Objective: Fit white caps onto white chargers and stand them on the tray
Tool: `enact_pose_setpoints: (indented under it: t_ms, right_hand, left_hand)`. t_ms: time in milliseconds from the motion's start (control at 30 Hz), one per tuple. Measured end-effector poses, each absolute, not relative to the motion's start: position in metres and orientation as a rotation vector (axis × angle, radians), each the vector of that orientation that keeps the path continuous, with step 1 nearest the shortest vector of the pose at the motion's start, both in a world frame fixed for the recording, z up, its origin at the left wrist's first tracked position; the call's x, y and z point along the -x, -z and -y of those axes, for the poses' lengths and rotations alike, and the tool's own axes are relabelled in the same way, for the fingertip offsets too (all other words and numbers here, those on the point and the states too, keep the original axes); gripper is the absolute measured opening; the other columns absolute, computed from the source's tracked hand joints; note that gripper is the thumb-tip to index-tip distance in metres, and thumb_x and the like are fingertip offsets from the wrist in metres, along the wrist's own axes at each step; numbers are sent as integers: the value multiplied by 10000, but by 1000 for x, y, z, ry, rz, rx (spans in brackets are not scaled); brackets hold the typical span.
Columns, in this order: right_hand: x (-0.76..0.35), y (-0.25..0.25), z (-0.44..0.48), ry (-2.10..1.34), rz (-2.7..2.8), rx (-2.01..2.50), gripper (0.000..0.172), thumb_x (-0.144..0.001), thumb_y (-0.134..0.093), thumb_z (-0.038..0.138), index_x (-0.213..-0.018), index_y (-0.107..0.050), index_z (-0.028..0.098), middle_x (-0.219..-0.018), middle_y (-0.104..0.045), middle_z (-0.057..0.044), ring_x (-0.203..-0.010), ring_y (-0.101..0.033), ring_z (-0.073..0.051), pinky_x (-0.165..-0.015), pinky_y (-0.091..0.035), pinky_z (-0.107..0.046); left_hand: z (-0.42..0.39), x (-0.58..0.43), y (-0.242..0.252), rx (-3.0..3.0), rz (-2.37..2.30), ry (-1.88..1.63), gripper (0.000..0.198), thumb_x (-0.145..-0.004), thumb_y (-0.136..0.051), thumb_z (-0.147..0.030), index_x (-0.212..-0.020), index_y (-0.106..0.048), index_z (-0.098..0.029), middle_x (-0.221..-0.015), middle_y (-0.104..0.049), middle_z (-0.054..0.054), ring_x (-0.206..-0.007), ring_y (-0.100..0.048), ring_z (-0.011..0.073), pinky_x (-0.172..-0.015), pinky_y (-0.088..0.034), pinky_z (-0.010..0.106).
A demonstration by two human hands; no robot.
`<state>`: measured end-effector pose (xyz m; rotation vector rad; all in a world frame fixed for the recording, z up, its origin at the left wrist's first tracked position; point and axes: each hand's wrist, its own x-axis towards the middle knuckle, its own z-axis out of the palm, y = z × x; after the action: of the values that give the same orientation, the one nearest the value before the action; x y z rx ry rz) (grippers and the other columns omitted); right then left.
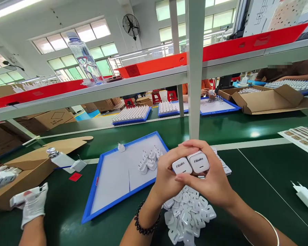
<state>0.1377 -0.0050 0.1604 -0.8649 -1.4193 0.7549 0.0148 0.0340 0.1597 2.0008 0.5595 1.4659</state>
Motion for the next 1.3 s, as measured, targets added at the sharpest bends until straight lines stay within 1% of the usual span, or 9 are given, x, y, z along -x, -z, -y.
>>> enact_pose_setpoints:
  t_ms: [100,200,333,433,500,600,767,1033,1300]
  right_hand:
    - [-139,-158,2,-710,1424,890,540,-710,-814,266,-1170,-530,262,-1191,-626,-101,-1021,-652,-278,-708,-603,-335]
    - [-145,-157,-4,-750,1518,859,669,-725,-815,347,-1288,-464,267,-1319,-566,-123,-1194,-575,-312,-886,-571,-409]
    - [-162,-161,-11,-908,1632,824,607,-873,-670,420,-1399,-387,312,-1457,-461,-93,-1329,-464,-279,-1042,-477,-465]
    - [-175,-164,-13,-931,1598,973,438,-889,-656,429,-1282,-521,289,-1361,-548,-87,-1231,-543,-273,-1023,-479,-476]
    - [-181,-166,-14,-953,1577,1010,355,-888,-653,449,-1183,-596,260,-1256,-617,-86,-1151,-596,-274,-1012,-478,-483]
    - [-184,-167,-16,-1025,1575,947,308,-885,-651,474,-1080,-651,235,-1098,-682,-73,-1053,-641,-257,-972,-499,-452]
    - [-183,-169,-19,-1044,1613,947,292,-881,-645,486,-985,-694,217,-977,-711,-66,-957,-660,-236,-869,-527,-384]
    - [-184,-168,-22,-1018,1746,1014,235,-913,-607,422,-918,-702,207,-874,-718,-50,-845,-653,-218,-707,-494,-320]
    - [-184,-166,-27,-1022,1757,1042,229,-913,-608,416,-899,-699,206,-860,-708,-42,-839,-643,-215,-734,-475,-331]
  left_hand:
    - [-36,-15,-159,-2043,-529,-1457,327,-732,-796,-198,-1048,-719,-235,-984,-757,42,-840,-721,189,-674,-597,257]
    - [-42,1,-167,-2161,-538,-1438,331,-764,-777,-229,-1087,-708,-233,-1045,-756,66,-938,-722,213,-777,-597,291]
    - [-62,60,-184,-2353,-1108,-1311,359,-780,-756,-295,-1121,-689,-207,-1157,-724,93,-1052,-688,252,-915,-547,356]
    - [-86,111,-186,-2140,-2071,-556,384,-840,-672,-241,-1219,-610,-244,-1293,-645,58,-1219,-581,243,-1028,-461,343]
    - [-102,137,-177,-1901,-2280,-254,367,-810,-689,-161,-1171,-622,-168,-1229,-656,124,-1185,-589,295,-973,-487,387]
    - [-120,160,-155,-1599,-2286,106,263,-873,-675,-257,-1095,-632,-123,-1083,-673,92,-973,-661,222,-837,-560,386]
    - [-132,172,-128,-1355,-2229,353,332,-930,-609,-331,-1205,-582,-146,-1188,-621,92,-1001,-644,209,-834,-574,398]
    - [-154,166,-112,-1413,-2181,383,347,-933,-603,-339,-1224,-574,-152,-1212,-613,95,-1038,-635,223,-871,-561,424]
    - [-172,161,-97,-1506,-2047,236,333,-938,-595,-342,-1207,-583,-146,-1192,-622,93,-1019,-640,215,-862,-563,418]
